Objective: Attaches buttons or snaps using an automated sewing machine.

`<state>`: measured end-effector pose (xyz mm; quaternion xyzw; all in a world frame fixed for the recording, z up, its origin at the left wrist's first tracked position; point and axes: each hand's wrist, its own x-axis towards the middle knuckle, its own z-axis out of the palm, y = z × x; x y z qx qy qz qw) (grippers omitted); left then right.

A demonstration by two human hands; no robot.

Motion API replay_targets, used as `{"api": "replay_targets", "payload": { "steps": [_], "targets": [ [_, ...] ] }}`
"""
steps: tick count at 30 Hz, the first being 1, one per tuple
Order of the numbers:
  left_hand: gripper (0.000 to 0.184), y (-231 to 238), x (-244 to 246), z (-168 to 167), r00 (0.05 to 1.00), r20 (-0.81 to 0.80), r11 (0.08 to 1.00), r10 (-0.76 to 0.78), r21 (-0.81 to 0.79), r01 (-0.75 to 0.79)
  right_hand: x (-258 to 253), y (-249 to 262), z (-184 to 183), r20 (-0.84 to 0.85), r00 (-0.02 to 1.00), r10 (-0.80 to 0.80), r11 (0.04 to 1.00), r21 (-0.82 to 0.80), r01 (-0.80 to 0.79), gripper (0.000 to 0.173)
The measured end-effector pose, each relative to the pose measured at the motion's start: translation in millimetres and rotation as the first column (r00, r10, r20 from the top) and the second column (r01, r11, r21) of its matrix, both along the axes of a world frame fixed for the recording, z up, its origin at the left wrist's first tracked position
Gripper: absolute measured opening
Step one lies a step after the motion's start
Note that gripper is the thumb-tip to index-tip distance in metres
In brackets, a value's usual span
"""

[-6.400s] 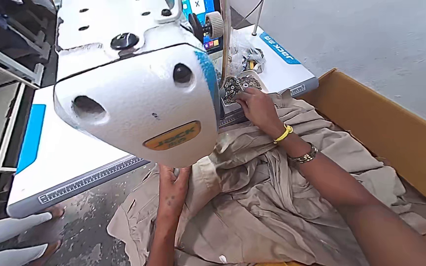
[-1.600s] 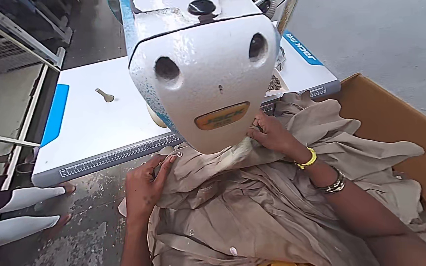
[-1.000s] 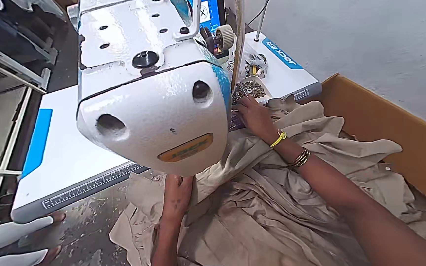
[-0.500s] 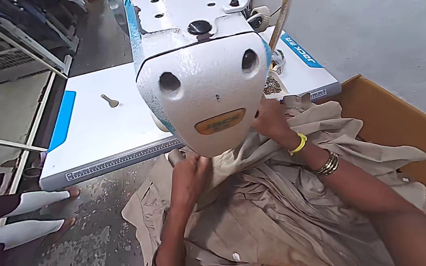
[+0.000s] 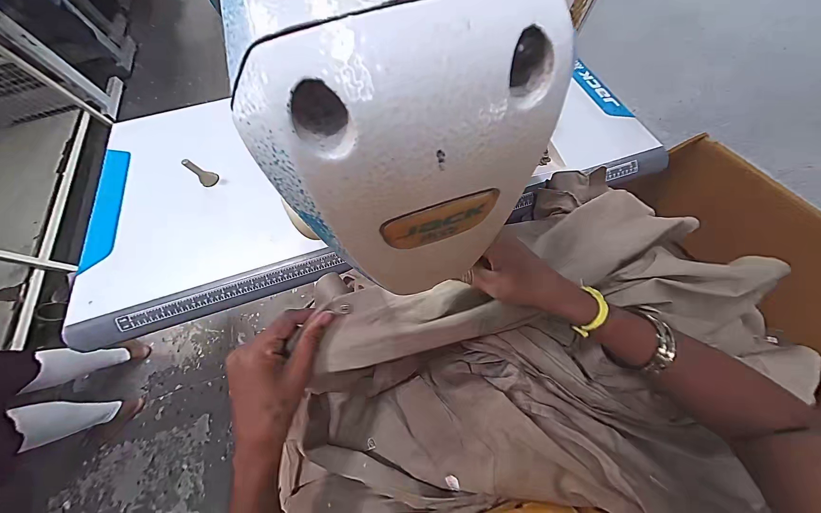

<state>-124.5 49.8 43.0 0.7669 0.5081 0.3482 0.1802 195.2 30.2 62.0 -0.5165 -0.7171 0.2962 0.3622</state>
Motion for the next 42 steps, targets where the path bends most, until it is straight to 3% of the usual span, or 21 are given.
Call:
{"api": "replay_targets", "payload": {
  "steps": [2,5,10,13,18,20,22,25,28,33,37,40,42],
  "targets": [
    [0.046,7,-17,-14,0.995,-0.065,0.996,0.078,-0.042,-0.081,-7,10,2,-0.034,0.995,-0.091,0.988,-0.128,0.086,0.027],
    [0.045,4,-26,-23,0.99,-0.075,0.989,0.12,-0.079,-0.126,-19,18,13,0.026,0.995,-0.098,0.959,-0.265,0.101,0.032],
    [0.039,8,-15,-23,0.993,-0.02,0.99,0.113,-0.083,-0.115,-4,16,7,-0.07,0.997,-0.04,0.981,-0.193,0.026,0.021],
    [0.04,12,-2,-11,0.997,-0.013,0.996,0.075,-0.04,-0.076,13,11,5,-0.053,0.994,-0.099,0.981,-0.174,0.088,0.015],
    [0.043,19,9,-8,0.996,-0.088,1.0,0.015,0.011,-0.014,29,4,-7,-0.059,0.988,-0.144,0.966,-0.226,0.127,0.02],
    [0.048,17,8,-12,0.985,-0.169,0.999,0.026,0.03,-0.021,47,4,-12,0.052,0.987,-0.155,0.952,-0.258,0.163,0.022],
    [0.05,16,14,-18,0.969,-0.244,0.995,0.05,0.094,-0.028,75,5,-15,0.276,0.927,-0.253,0.937,-0.17,0.307,0.023],
    [0.039,17,32,-23,0.976,-0.216,0.992,-0.03,0.113,0.056,98,10,-16,0.496,0.736,-0.461,0.867,0.073,0.494,0.019],
    [0.048,16,59,-19,0.985,0.018,0.979,-0.171,-0.112,0.172,86,29,-23,0.462,0.737,-0.493,0.869,0.295,0.397,0.019],
    [0.046,18,79,-16,0.987,0.148,0.943,-0.064,-0.316,0.108,71,70,-47,0.503,0.711,-0.491,0.846,0.472,0.249,0.017],
    [0.04,12,84,-16,0.966,0.257,0.927,-0.005,-0.362,0.101,79,69,-55,0.333,0.782,-0.527,0.793,0.523,0.312,0.014],
    [0.036,10,88,-14,0.956,0.291,0.925,0.035,-0.37,0.079,76,47,-39,0.064,0.868,-0.492,0.84,0.298,0.454,0.011],
    [0.032,10,89,-12,0.952,0.304,0.915,0.045,-0.395,0.082,74,35,-31,-0.054,0.893,-0.446,0.881,0.152,0.449,0.012]
  ]
}}
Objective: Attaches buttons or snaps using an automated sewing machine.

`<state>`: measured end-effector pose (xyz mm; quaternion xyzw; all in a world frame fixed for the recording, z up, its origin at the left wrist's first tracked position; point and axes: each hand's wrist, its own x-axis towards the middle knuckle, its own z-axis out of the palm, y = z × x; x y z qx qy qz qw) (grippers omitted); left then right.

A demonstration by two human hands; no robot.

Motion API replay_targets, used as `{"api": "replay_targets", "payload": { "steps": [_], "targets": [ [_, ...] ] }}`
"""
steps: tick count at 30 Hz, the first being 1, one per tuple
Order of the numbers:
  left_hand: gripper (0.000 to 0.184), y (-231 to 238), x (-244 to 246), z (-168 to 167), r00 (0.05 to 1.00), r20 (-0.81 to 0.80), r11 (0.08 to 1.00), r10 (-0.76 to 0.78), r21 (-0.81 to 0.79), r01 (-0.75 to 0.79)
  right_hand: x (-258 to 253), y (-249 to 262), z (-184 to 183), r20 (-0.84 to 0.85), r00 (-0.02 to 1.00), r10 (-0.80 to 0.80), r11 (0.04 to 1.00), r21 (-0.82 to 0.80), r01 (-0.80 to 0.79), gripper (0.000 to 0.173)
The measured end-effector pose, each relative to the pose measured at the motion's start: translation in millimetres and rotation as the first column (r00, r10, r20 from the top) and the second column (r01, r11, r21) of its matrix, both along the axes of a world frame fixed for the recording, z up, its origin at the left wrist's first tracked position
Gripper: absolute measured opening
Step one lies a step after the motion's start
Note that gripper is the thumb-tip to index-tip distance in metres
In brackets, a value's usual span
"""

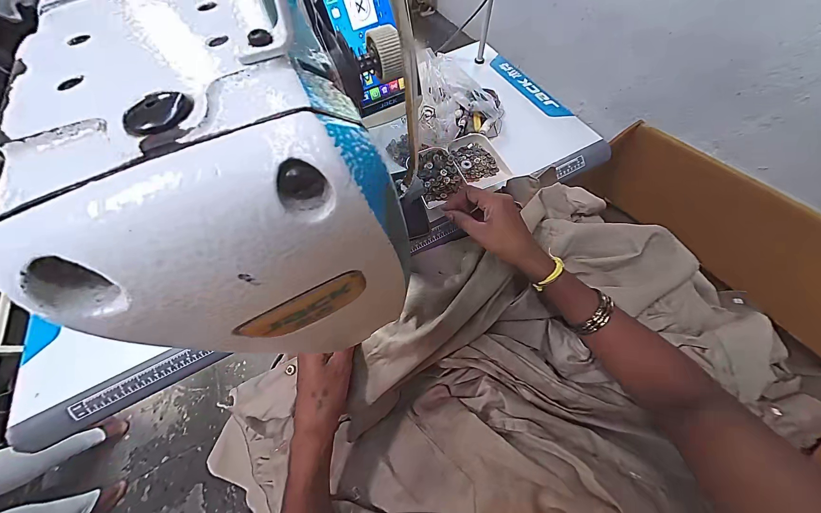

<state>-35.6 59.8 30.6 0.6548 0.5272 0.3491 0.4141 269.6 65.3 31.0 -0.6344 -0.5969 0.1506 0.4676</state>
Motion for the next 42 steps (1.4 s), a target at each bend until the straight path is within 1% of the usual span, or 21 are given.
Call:
{"api": "replay_targets", "payload": {
  "steps": [3,5,7,8,10,12,13,15,16,18,19,20,21,22,24,26,29,31,35,39,42],
  "targets": [
    [0.025,5,-2,1,1.0,0.001,1.0,-0.013,-0.008,0.013,-6,-8,12,-0.057,0.996,0.072,0.996,-0.056,-0.075,0.015],
    [0.025,11,-5,0,0.997,-0.042,0.998,-0.058,0.022,0.059,-18,-9,22,0.056,0.995,0.079,0.997,-0.002,-0.079,0.012],
    [0.028,10,-10,1,0.98,-0.169,0.982,-0.105,0.139,0.129,-37,-10,29,0.257,0.964,0.061,0.982,0.157,-0.104,0.01],
    [0.033,3,-12,4,0.965,-0.231,0.956,-0.127,0.23,0.181,-49,-14,32,0.369,0.928,0.058,0.952,0.258,-0.162,0.011],
    [0.041,-15,-17,17,0.931,-0.255,0.885,-0.262,0.321,0.338,-69,-21,31,0.586,0.807,0.069,0.822,0.425,-0.379,0.016],
    [0.043,-31,-18,22,0.919,-0.244,0.863,-0.311,0.331,0.38,-87,-28,28,0.745,0.66,0.095,0.727,0.402,-0.558,0.019],
    [0.042,-36,-17,19,0.929,-0.248,0.873,-0.274,0.34,0.349,-93,-26,25,0.767,0.636,0.09,0.724,0.388,-0.57,0.019],
    [0.04,-40,-16,14,0.951,-0.239,0.884,-0.197,0.376,0.277,-97,-23,26,0.752,0.653,0.088,0.756,0.377,-0.535,0.019],
    [0.039,-41,-16,14,0.96,-0.207,0.883,-0.191,0.391,0.26,-96,-23,27,0.712,0.686,0.148,0.767,0.356,-0.535,0.018],
    [0.038,-49,-18,12,0.963,-0.092,0.879,-0.253,0.393,0.268,-95,-36,29,0.497,0.746,0.443,0.772,0.211,-0.6,0.022],
    [0.036,-51,-20,11,0.955,-0.029,0.876,-0.295,0.392,0.282,-94,-43,34,0.331,0.721,0.609,0.736,0.104,-0.669,0.026],
    [0.035,-50,-26,11,0.944,0.01,0.875,-0.329,0.38,0.3,-94,-48,35,0.198,0.683,0.703,0.692,0.033,-0.721,0.028],
    [0.035,-46,-35,11,0.946,0.013,0.882,-0.324,0.364,0.297,-92,-51,35,0.132,0.69,0.712,0.696,0.0,-0.718,0.027],
    [0.036,-39,-48,11,0.961,-0.026,0.896,-0.274,0.357,0.265,-89,-48,33,0.114,0.749,0.653,0.755,-0.018,-0.656,0.026],
    [0.039,-17,-82,9,0.975,-0.201,0.922,-0.094,0.352,0.161,-79,-36,28,0.086,0.849,0.521,0.853,-0.095,-0.514,0.024],
    [0.045,-1,-108,-1,0.939,-0.342,0.94,0.043,0.332,0.078,-84,-26,26,0.016,0.906,0.422,0.894,-0.172,-0.414,0.026],
    [0.048,1,-125,-11,0.913,-0.395,0.949,0.097,0.313,0.035,-102,-19,30,0.015,0.952,0.306,0.917,-0.273,-0.29,0.034],
    [0.046,-2,-122,-18,0.917,-0.384,0.952,0.107,0.305,0.017,-102,-19,34,0.011,0.951,0.309,0.901,-0.324,-0.289,0.035],
    [0.043,0,-111,-17,0.932,-0.343,0.952,0.115,0.306,-0.005,-72,-21,32,-0.098,0.89,0.445,0.846,-0.28,-0.453,0.025],
    [0.042,0,-96,1,0.93,-0.356,0.937,0.091,0.347,0.041,-47,-26,25,-0.089,0.925,0.369,0.883,-0.277,-0.379,0.024],
    [0.042,5,-92,5,0.932,-0.356,0.932,0.069,0.357,0.067,-34,-26,17,0.035,0.924,0.38,0.903,-0.233,-0.362,0.027]
  ]
}}
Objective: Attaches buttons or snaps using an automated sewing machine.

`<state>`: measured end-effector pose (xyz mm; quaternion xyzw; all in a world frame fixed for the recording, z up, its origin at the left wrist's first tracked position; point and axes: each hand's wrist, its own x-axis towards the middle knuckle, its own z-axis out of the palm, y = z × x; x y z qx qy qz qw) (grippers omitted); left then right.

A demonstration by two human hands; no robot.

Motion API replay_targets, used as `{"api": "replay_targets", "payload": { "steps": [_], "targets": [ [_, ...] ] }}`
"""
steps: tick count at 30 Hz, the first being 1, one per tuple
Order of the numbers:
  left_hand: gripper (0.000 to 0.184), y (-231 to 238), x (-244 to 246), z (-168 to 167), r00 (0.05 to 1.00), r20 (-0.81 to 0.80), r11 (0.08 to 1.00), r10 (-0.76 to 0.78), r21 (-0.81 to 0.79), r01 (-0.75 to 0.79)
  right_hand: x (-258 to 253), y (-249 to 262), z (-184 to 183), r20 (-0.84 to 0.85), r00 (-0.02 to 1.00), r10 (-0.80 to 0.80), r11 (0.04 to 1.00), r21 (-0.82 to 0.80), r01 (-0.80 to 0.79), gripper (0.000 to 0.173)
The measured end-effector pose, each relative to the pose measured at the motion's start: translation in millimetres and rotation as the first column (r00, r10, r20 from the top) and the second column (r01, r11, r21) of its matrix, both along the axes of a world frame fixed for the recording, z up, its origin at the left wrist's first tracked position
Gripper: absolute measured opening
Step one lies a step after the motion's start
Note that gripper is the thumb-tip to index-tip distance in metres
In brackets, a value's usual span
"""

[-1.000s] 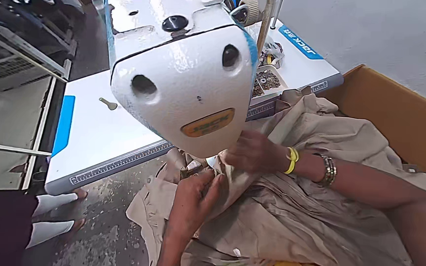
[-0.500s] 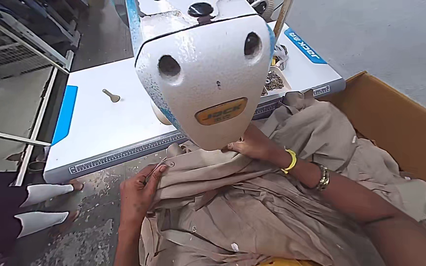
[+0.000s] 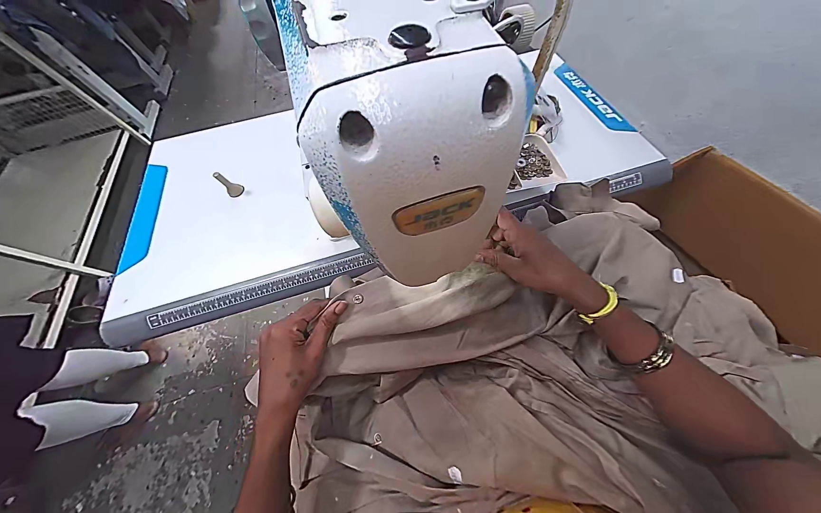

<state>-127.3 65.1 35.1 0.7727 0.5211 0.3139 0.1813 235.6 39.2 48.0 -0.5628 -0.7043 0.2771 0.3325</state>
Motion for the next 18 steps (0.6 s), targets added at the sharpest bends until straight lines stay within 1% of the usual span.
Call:
{"api": "replay_targets", "payload": {
  "steps": [2,3,4,5,7,8,9,10,11,12,14,16,18],
  "targets": [
    [0.044,2,1,-3,1.0,-0.023,1.0,-0.009,-0.006,0.009,20,0,-4,0.146,0.989,0.015,0.993,0.111,-0.032,0.034],
    [0.047,1,1,-6,0.999,-0.049,1.0,-0.007,0.001,0.007,34,0,-5,0.238,0.971,-0.017,0.985,0.169,-0.024,0.037],
    [0.048,0,1,-9,0.996,-0.088,1.0,-0.001,0.027,0.003,51,-3,-2,0.323,0.944,-0.066,0.983,0.182,0.007,0.035],
    [0.049,-1,4,-13,0.991,-0.131,0.997,0.01,0.081,0.001,67,-5,3,0.429,0.893,-0.132,0.983,0.173,0.062,0.031],
    [0.042,0,14,-20,0.981,-0.195,0.981,0.004,0.189,0.034,87,-6,13,0.649,0.72,-0.245,0.965,0.089,0.248,0.027],
    [0.037,1,22,-20,0.982,-0.187,0.978,-0.035,0.196,0.072,87,-5,14,0.689,0.667,-0.284,0.946,0.088,0.312,0.024],
    [0.037,1,33,-16,0.985,-0.147,0.979,-0.094,0.164,0.117,82,-2,10,0.675,0.661,-0.327,0.938,0.148,0.313,0.019],
    [0.04,0,45,-12,0.986,-0.079,0.983,-0.149,0.095,0.156,72,4,5,0.635,0.686,-0.356,0.934,0.22,0.282,0.015],
    [0.044,-1,57,-7,0.983,0.02,0.983,-0.181,-0.004,0.181,61,13,0,0.588,0.72,-0.368,0.929,0.276,0.248,0.016],
    [0.045,-1,68,-3,0.977,0.121,0.975,-0.175,-0.116,0.189,50,24,-5,0.534,0.757,-0.376,0.917,0.331,0.222,0.018],
    [0.043,-4,84,-1,0.96,0.267,0.941,-0.091,-0.291,0.17,34,42,-19,0.465,0.797,-0.386,0.893,0.404,0.198,0.021],
    [0.044,-8,95,-5,0.949,0.317,0.934,-0.001,-0.338,0.114,26,54,-29,0.457,0.798,-0.393,0.877,0.446,0.177,0.021],
    [0.049,-16,100,-13,0.94,0.34,0.949,0.036,-0.307,0.074,22,57,-36,0.443,0.793,-0.419,0.861,0.471,0.192,0.021]
  ]
}}
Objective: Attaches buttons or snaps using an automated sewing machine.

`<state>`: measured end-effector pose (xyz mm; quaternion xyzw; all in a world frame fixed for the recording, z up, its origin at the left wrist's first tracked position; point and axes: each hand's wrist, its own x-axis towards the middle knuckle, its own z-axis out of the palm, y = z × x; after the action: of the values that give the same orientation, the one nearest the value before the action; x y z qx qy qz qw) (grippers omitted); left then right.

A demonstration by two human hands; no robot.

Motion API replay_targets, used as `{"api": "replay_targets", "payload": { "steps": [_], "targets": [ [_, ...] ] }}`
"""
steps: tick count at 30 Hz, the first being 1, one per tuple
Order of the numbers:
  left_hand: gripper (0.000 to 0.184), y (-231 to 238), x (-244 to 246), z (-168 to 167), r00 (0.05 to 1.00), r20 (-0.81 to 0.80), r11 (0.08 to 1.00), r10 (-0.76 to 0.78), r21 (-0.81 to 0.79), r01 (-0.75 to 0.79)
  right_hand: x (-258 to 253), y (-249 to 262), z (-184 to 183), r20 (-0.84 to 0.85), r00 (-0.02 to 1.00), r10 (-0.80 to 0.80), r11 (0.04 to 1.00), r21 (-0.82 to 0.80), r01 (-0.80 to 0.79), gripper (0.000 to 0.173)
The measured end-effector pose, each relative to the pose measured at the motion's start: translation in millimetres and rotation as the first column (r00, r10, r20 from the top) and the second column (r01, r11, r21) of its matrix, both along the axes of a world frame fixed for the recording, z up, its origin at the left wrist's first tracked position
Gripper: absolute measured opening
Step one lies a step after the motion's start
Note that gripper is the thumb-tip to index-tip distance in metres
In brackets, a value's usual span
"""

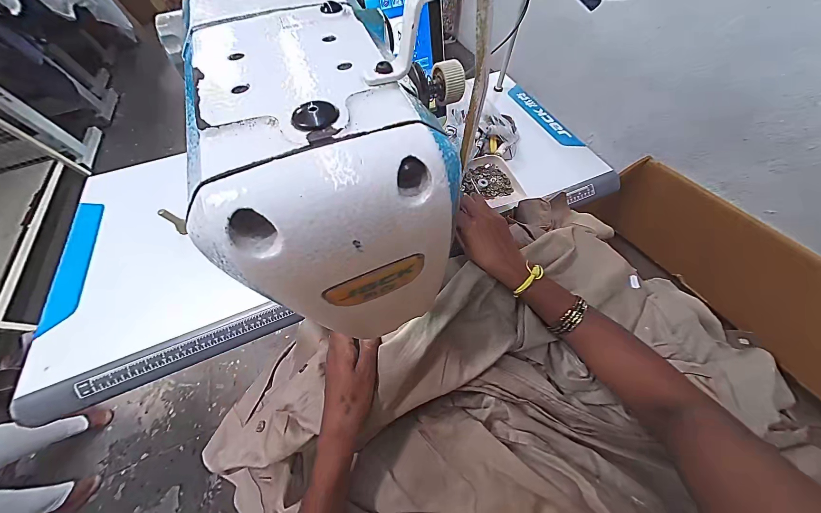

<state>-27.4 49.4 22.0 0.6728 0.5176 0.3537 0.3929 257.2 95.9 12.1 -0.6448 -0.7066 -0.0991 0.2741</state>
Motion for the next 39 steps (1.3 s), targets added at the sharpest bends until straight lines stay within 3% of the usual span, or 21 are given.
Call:
{"api": "replay_targets", "payload": {
  "steps": [7,11,19,24,27,29,30,31,33,35,37,39],
  "targets": [
    [0.05,2,3,-9,0.993,0.113,0.999,0.03,0.036,-0.035,10,5,-10,-0.096,0.995,0.026,0.992,0.123,-0.014,0.015],
    [0.052,4,3,-11,0.989,0.144,0.998,0.016,0.052,-0.024,11,7,-11,-0.016,1.0,0.024,0.996,0.089,-0.022,0.015],
    [0.048,-1,4,-10,0.988,0.152,0.996,0.032,0.073,-0.043,12,10,-10,-0.025,0.999,0.021,0.998,0.057,-0.02,0.015],
    [0.046,-1,4,-10,0.987,0.156,0.997,0.036,0.064,-0.046,19,6,-4,-0.209,0.975,0.07,0.996,0.068,-0.057,0.013],
    [0.038,5,-2,-1,1.0,-0.022,0.999,0.012,0.046,-0.011,19,-7,14,-0.516,0.857,0.011,0.998,-0.049,-0.042,0.012],
    [0.037,10,-4,16,0.971,-0.238,0.999,-0.036,0.009,0.039,23,-8,25,-0.713,0.7,-0.039,0.977,-0.173,-0.122,0.019],
    [0.037,10,-4,25,0.944,-0.328,0.998,-0.045,0.015,0.053,20,-11,32,-0.775,0.63,-0.04,0.963,-0.199,-0.183,0.021],
    [0.037,6,-4,32,0.919,-0.391,0.996,-0.043,0.058,0.071,12,-17,41,-0.778,0.628,-0.023,0.959,-0.194,-0.206,0.019],
    [0.043,-14,-9,40,0.91,-0.404,0.959,-0.096,0.206,0.193,-16,-32,59,-0.592,0.8,0.097,0.986,-0.053,-0.159,0.008],
    [0.046,-41,-17,38,0.924,-0.319,0.91,-0.21,0.281,0.304,-44,-51,62,-0.272,0.916,0.296,0.948,0.201,-0.247,0.011],
    [0.046,-57,-18,28,0.938,-0.277,0.9,-0.211,0.319,0.297,-68,-63,52,0.087,0.887,0.453,0.825,0.336,-0.455,0.018],
    [0.044,-62,-14,18,0.946,-0.262,0.915,-0.189,0.304,0.267,-85,-63,49,0.287,0.831,0.476,0.78,0.299,-0.55,0.019]
  ]
}}
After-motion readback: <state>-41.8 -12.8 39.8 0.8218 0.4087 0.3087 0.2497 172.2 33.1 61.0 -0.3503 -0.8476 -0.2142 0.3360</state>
